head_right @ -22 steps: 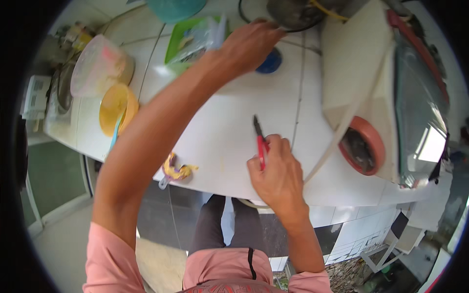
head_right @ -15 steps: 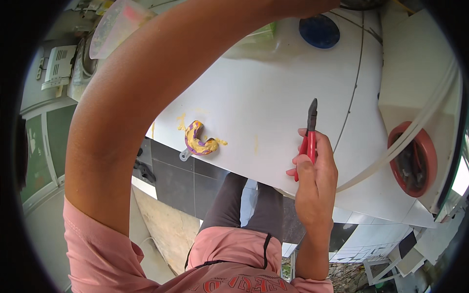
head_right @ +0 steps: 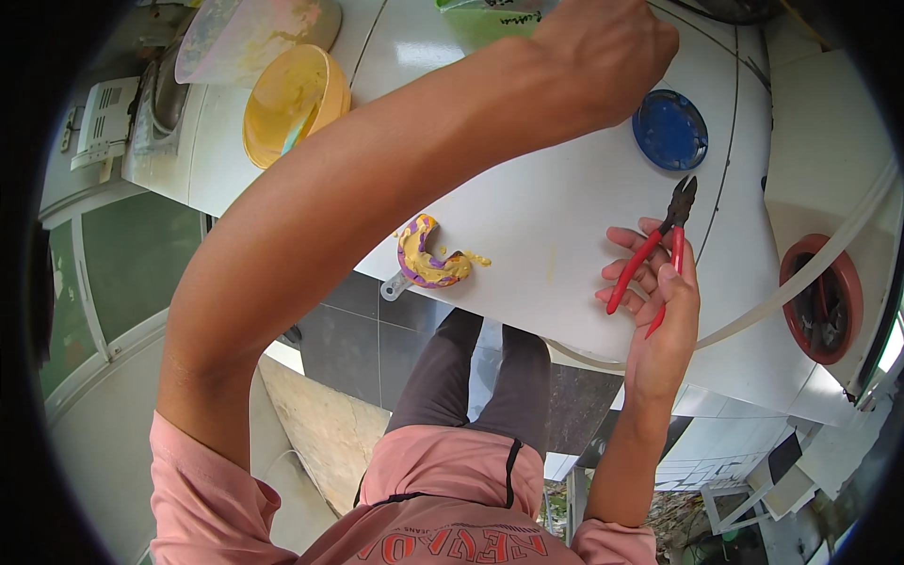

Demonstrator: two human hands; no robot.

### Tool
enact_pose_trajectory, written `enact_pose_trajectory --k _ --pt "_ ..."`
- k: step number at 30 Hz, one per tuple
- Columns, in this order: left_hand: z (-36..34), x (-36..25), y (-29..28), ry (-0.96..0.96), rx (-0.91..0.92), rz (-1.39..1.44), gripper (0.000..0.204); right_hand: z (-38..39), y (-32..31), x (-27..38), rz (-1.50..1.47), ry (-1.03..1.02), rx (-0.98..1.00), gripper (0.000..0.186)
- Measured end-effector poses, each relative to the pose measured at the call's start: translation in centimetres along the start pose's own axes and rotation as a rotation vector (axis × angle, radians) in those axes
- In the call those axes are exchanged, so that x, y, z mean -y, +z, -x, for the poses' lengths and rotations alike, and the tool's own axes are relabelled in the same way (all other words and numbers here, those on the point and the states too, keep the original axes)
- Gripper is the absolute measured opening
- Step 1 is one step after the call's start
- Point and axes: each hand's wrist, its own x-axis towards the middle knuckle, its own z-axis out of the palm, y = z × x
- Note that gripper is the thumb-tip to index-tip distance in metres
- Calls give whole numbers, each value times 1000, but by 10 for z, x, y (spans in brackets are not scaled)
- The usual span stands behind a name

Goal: Using pliers to adjust a metal wire on a dental impression model.

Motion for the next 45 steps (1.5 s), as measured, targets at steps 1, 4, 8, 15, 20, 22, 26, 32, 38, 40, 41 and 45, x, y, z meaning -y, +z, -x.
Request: enact_pose_trajectory --k 1,4,8,15,20,22,26,32,38,40,41,45 --pt "13 4 -3 30 26 52 16 -4 2 0 16 1 -13 51" --pt "44 7 -20 -104 143 336 12 -13 8 0 74 -17 -95 50" --pt "75 32 -8 -138 10 489 12 -17 17 0 123 -41 -124 49" --pt "118 35 3 -325 -137 703 13 -4 27 -1 121 -111 -115 49" --pt "123 53 3 -367 -165 791 16 3 40 8 164 -148 -99 50" --pt "121 59 6 -378 -104 868 18 1 41 13 195 -140 -40 40" --pt "123 72 12 -332 -90 932 16 -5 48 21 360 -122 -46 25" --pt "124 73 10 -319 -144 937 14 -11 64 35 673 -49 -14 15" --pt "136 75 8 -489 -113 1132 16 -28 78 34 817 -102 51 20" --pt "138 74 5 -531 -63 1180 16 -34 80 40 862 -117 71 22" --pt "139 74 2 -541 -29 1214 16 -38 80 43 865 -126 62 22" --pt "140 66 0 -556 -46 1310 24 -53 80 51 939 2 159 29"
